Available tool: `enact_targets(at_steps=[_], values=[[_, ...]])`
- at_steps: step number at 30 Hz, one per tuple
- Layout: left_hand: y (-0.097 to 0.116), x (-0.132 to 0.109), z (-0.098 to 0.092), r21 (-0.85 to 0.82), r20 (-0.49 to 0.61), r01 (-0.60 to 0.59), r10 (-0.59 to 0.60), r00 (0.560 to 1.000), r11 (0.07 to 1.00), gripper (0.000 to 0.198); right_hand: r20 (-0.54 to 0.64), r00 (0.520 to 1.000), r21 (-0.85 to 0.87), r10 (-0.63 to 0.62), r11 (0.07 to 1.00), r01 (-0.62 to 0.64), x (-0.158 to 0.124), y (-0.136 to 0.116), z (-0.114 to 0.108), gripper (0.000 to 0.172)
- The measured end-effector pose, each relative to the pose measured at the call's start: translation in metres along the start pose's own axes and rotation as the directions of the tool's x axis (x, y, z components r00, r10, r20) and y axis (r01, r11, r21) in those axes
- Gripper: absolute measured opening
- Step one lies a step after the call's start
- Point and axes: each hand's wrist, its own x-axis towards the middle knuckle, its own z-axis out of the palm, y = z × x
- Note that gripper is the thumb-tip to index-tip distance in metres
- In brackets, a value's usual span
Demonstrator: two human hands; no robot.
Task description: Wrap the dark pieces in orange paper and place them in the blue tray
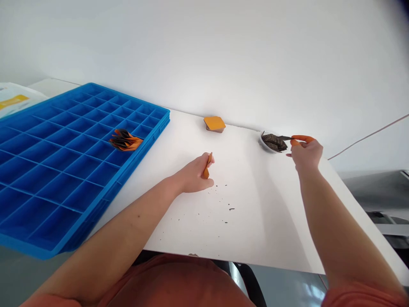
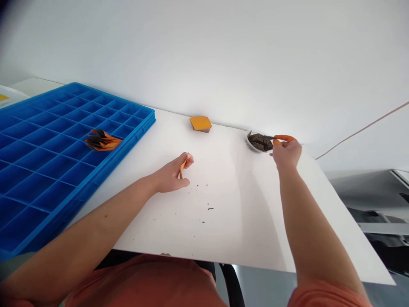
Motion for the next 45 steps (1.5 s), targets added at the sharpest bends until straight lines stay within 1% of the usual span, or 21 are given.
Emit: enact_targets(at_steps=[3, 5, 7, 8, 10, 13, 15, 18, 22, 26, 29, 32, 39, 42, 45], values=[[0.001, 0.001, 0.0, 0.03, -0.035, 0.013, -0.012, 0.999, 0.999, 0.036, -0.061, 0.993, 0.213, -0.098, 0.971, 0.108, -0.036, -0.021, 0.008, 0.037], [0.003, 0.002, 0.0, 0.057, -0.058, 0.021, -0.018, 0.998, 0.998, 0.035, -0.081, 0.983, 0.327, -0.162, 0.928, 0.18, -0.066, -0.04, 0.014, 0.029], [0.006, 0.002, -0.001, 0.093, -0.065, 0.03, -0.024, 0.998, 0.995, 0.034, -0.105, 0.958, 0.554, -0.266, 0.784, 0.279, -0.098, -0.059, 0.02, 0.02], [0.006, 0.002, -0.002, 0.112, -0.064, 0.032, -0.025, 0.998, 0.993, 0.034, -0.109, 0.941, 0.611, -0.322, 0.725, 0.319, -0.113, -0.068, 0.023, 0.017], [0.007, 0.002, -0.002, 0.143, -0.061, 0.027, -0.019, 0.998, 0.989, 0.034, -0.1, 0.898, 0.665, -0.427, 0.643, 0.38, -0.139, -0.083, 0.028, 0.016], [0.004, 0.003, -0.001, 0.16, -0.077, 0.017, -0.004, 0.997, 0.987, 0.034, -0.068, 0.86, 0.693, -0.505, 0.597, 0.405, -0.163, -0.093, 0.036, 0.016], [0.003, 0.003, -0.001, 0.165, -0.089, 0.013, 0.001, 0.996, 0.986, 0.034, -0.075, 0.854, 0.706, -0.515, 0.577, 0.41, -0.169, -0.091, 0.04, 0.014], [0.002, 0.004, 0.0, 0.161, -0.092, 0.003, 0.012, 0.996, 0.987, 0.035, -0.092, 0.861, 0.719, -0.5, 0.565, 0.405, -0.172, -0.086, 0.044, 0.012], [0.002, 0.005, 0.0, 0.15, -0.102, -0.002, 0.018, 0.995, 0.989, 0.035, -0.118, 0.874, 0.724, -0.472, 0.561, 0.401, -0.174, -0.084, 0.048, 0.015], [0.002, 0.005, 0.001, 0.21, -0.118, -0.013, 0.038, 0.992, 0.978, 0.035, -0.133, 0.889, 0.741, -0.437, 0.552, 0.382, -0.178, -0.085, 0.054, 0.017], [0.002, 0.005, 0.001, 0.254, -0.106, -0.039, 0.068, 0.992, 0.967, 0.035, -0.158, 0.881, 0.72, -0.446, 0.559, 0.412, -0.179, -0.083, 0.058, 0.017], [0.004, 0.004, 0.001, 0.257, -0.094, -0.035, 0.061, 0.994, 0.966, 0.035, -0.216, 0.84, 0.674, -0.498, 0.547, 0.497, -0.179, -0.079, 0.062, 0.015], [0.006, 0.003, -0.001, 0.231, -0.103, -0.042, 0.067, 0.992, 0.972, 0.034, -0.367, 0.709, 0.479, -0.602, 0.531, 0.699, -0.177, -0.076, 0.06, 0.012], [0.005, 0.003, -0.001, 0.216, -0.102, -0.045, 0.068, 0.992, 0.975, 0.034, -0.399, 0.662, 0.415, -0.634, 0.52, 0.747, -0.176, -0.076, 0.058, 0.012], [0.003, 0.004, 0.0, 0.17, -0.118, -0.064, 0.085, 0.989, 0.983, 0.034, -0.41, 0.633, 0.382, -0.657, 0.506, 0.773, -0.175, -0.074, 0.058, 0.012]])
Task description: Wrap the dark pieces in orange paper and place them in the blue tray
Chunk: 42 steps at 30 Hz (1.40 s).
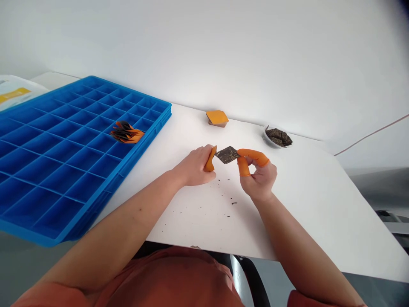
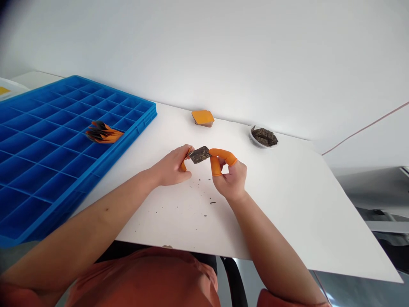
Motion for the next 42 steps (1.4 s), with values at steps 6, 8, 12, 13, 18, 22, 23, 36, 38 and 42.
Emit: enact_targets(at_steps=[6, 8, 12, 13, 18, 22, 23, 36, 38, 42], values=[[-0.003, 0.0, 0.001, -0.067, -0.01, 0.004, -0.005, 1.0, 0.998, 0.033, 0.018, 0.996, -0.041, -0.092, 0.995, 0.093, -0.001, 0.004, -0.001, 0.012], [-0.003, 0.0, 0.001, -0.045, -0.014, 0.006, -0.006, 1.0, 0.999, 0.033, 0.027, 0.991, -0.053, -0.129, 0.99, 0.13, 0.0, 0.005, -0.002, 0.013], [-0.003, 0.002, 0.0, 0.044, -0.038, -0.012, 0.013, 0.999, 0.999, 0.033, 0.052, 0.974, -0.08, -0.221, 0.971, 0.225, 0.002, 0.007, -0.004, 0.02], [-0.003, 0.002, 0.0, 0.064, -0.041, -0.011, 0.014, 0.999, 0.998, 0.033, 0.06, 0.968, -0.089, -0.245, 0.964, 0.249, 0.003, 0.009, -0.005, 0.022], [-0.003, 0.003, -0.001, 0.149, -0.031, 0.026, -0.022, 0.999, 0.989, 0.034, 0.148, 0.936, -0.121, -0.32, 0.933, 0.338, 0.005, 0.016, -0.01, 0.023], [-0.007, 0.003, -0.001, 0.211, -0.037, 0.025, -0.017, 0.999, 0.977, 0.038, 0.189, 0.924, -0.148, -0.332, 0.921, 0.361, 0.007, 0.018, -0.012, 0.018], [-0.008, 0.003, 0.0, 0.221, -0.041, 0.015, -0.006, 0.999, 0.975, 0.039, 0.195, 0.923, -0.151, -0.331, 0.92, 0.362, 0.008, 0.018, -0.012, 0.018], [-0.015, 0.003, 0.0, 0.239, -0.049, -0.064, 0.078, 0.996, 0.969, 0.052, 0.232, 0.918, -0.118, -0.322, 0.927, 0.355, 0.012, 0.018, -0.016, 0.016], [-0.015, 0.002, -0.001, 0.229, -0.042, -0.066, 0.078, 0.996, 0.971, 0.061, 0.242, 0.913, -0.12, -0.327, 0.924, 0.363, 0.012, 0.018, -0.017, 0.016], [-0.018, 0.003, 0.0, 0.199, -0.012, -0.046, 0.05, 0.999, 0.979, 0.078, 0.248, 0.9, -0.13, -0.358, 0.909, 0.397, 0.015, 0.019, -0.02, 0.017]])
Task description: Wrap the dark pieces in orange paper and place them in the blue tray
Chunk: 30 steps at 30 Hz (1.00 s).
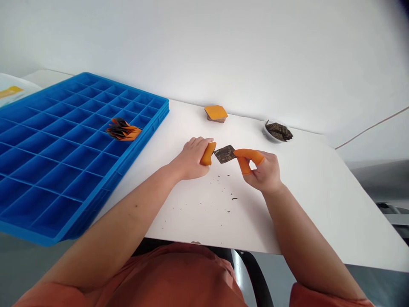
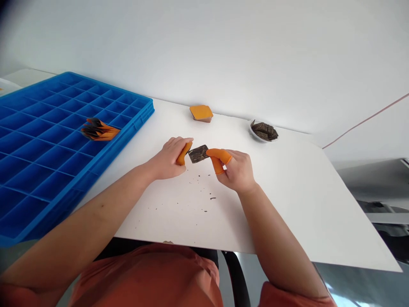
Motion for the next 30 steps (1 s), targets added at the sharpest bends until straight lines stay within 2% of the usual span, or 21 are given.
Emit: enact_targets(at_steps=[7, 15, 22, 26, 30], values=[[-0.003, 0.001, 0.001, -0.012, 0.048, 0.028, -0.027, 0.998, 1.0, 0.087, 0.063, 0.997, -0.009, 0.041, 0.999, -0.04, -0.001, 0.004, -0.002, 0.017], [-0.003, 0.001, -0.001, 0.089, 0.05, 0.029, -0.033, 0.998, 0.996, 0.088, 0.123, 0.992, -0.038, 0.023, 0.999, -0.019, 0.001, 0.001, -0.004, 0.02], [-0.003, 0.0, 0.0, 0.114, 0.084, 0.018, -0.028, 0.996, 0.993, 0.09, 0.186, 0.98, 0.009, 0.064, 0.998, -0.067, 0.0, -0.005, 0.0, 0.02], [0.0, 0.0, -0.001, 0.084, 0.085, 0.035, -0.042, 0.996, 0.996, 0.089, 0.165, 0.982, 0.038, 0.093, 0.994, -0.101, -0.003, -0.006, 0.004, 0.021], [0.001, 0.0, 0.0, 0.043, 0.076, 0.025, -0.028, 0.997, 0.999, 0.083, 0.078, 0.983, 0.087, 0.165, 0.981, -0.172, -0.006, -0.005, 0.007, 0.017]])
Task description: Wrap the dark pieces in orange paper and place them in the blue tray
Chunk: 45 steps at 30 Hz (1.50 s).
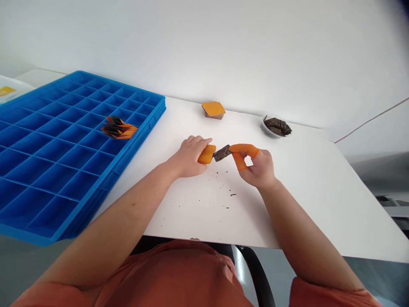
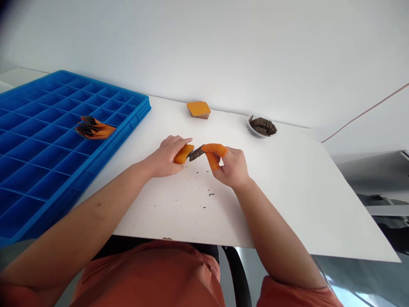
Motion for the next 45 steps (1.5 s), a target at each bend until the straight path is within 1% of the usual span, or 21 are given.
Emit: enact_targets(at_steps=[2, 5, 9, 17, 22, 28, 30, 31, 33, 37, 41, 45], values=[[-0.001, 0.0, 0.001, -0.011, 0.003, -0.006, 0.006, 1.0, 1.0, 0.081, -0.028, 0.999, 0.042, 0.025, 0.999, -0.024, -0.002, 0.0, 0.003, 0.016], [-0.002, -0.001, 0.001, -0.016, -0.001, -0.013, 0.013, 1.0, 1.0, 0.08, -0.032, 0.998, 0.094, 0.054, 0.994, -0.051, -0.004, 0.0, 0.008, 0.016], [-0.001, -0.001, 0.0, -0.037, 0.0, -0.013, 0.013, 1.0, 0.999, 0.079, -0.095, 0.99, 0.129, 0.106, 0.987, -0.094, -0.004, 0.0, 0.009, 0.012], [0.001, -0.002, 0.0, -0.064, -0.009, -0.033, 0.033, 0.999, 0.997, 0.077, -0.07, 0.993, 0.115, 0.093, 0.99, -0.085, -0.004, -0.002, 0.009, 0.012], [0.001, -0.002, 0.001, -0.041, -0.013, -0.044, 0.044, 0.999, 0.998, 0.078, -0.05, 0.999, 0.05, 0.019, 0.999, -0.017, -0.003, -0.002, 0.008, 0.014], [0.005, -0.003, -0.002, -0.05, 0.012, -0.033, 0.034, 0.999, 0.998, 0.081, -0.075, 0.996, -0.184, -0.052, 0.982, 0.038, 0.0, -0.002, 0.005, 0.015], [0.005, -0.002, -0.002, -0.049, 0.022, -0.023, 0.024, 0.999, 0.999, 0.081, -0.081, 0.993, -0.214, -0.085, 0.975, 0.066, 0.0, -0.004, 0.005, 0.015], [0.004, -0.002, -0.002, -0.046, 0.024, -0.018, 0.019, 1.0, 0.999, 0.081, -0.082, 0.992, -0.205, -0.092, 0.976, 0.073, 0.0, -0.005, 0.005, 0.016], [0.002, -0.001, -0.001, -0.041, 0.017, -0.012, 0.013, 1.0, 0.999, 0.08, -0.061, 0.995, -0.134, -0.075, 0.989, 0.066, -0.001, -0.006, 0.006, 0.015], [-0.003, 0.001, 0.002, -0.05, 0.0, -0.017, 0.018, 1.0, 0.999, 0.079, 0.029, 1.0, 0.103, 0.013, 0.995, -0.016, -0.002, -0.007, 0.008, 0.014], [-0.005, 0.002, 0.004, -0.085, -0.015, -0.039, 0.038, 0.999, 0.996, 0.079, 0.062, 0.995, 0.298, 0.074, 0.95, -0.089, -0.002, -0.008, 0.009, 0.011], [-0.006, 0.002, 0.006, -0.143, -0.024, -0.077, 0.075, 0.997, 0.987, 0.079, 0.09, 0.992, 0.421, 0.09, 0.899, -0.12, -0.001, -0.012, 0.012, 0.01]])
